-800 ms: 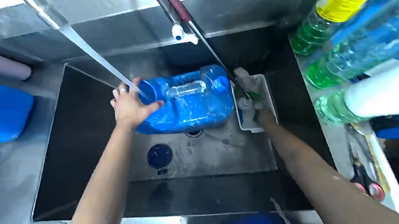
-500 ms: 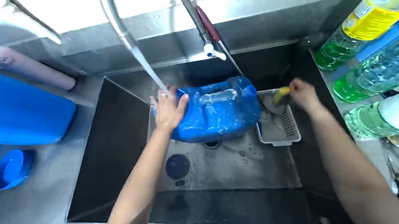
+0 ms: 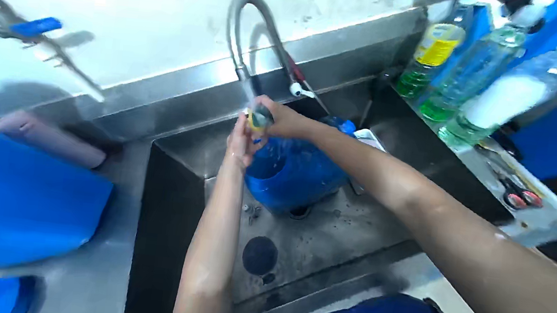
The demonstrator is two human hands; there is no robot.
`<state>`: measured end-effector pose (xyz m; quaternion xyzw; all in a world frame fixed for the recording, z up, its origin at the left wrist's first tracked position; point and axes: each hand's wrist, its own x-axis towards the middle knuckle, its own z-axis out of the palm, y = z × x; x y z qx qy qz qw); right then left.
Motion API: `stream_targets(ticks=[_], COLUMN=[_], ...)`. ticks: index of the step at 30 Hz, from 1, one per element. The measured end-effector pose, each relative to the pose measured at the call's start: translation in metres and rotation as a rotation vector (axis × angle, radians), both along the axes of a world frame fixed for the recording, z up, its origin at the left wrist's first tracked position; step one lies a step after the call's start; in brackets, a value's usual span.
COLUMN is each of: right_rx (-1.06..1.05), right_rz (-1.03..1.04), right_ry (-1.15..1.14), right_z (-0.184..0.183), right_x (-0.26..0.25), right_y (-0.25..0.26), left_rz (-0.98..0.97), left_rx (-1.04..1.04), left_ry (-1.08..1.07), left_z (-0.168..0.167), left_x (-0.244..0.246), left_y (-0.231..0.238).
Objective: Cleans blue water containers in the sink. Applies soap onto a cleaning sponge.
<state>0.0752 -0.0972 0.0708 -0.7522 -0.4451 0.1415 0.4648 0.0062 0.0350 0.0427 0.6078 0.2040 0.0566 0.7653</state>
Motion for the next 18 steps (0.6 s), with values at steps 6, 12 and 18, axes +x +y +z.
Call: stream_targets(ticks=[6,12,18], right_rx=[-0.382,-0.322,-0.645], right_rz=[-0.278,-0.745,-0.926], right_ry=[0.073,-0.311,-0.361], right_z=[-0.034,0.063,0.096], right_x=[-0.075,-0.011,0.045], right_y=[-0.136,-0.314,-0.396], left_rz=[-0.09,-0.407,-1.045], left_rx=[-0.024,0.389,0.878], left_ry=[0.004,0.066,0.148], left_z=[-0.019,-0.006,-0.042], left_x=[0.017,-0.013,-0.044], left_y=[-0.022,-0.069,-0.189])
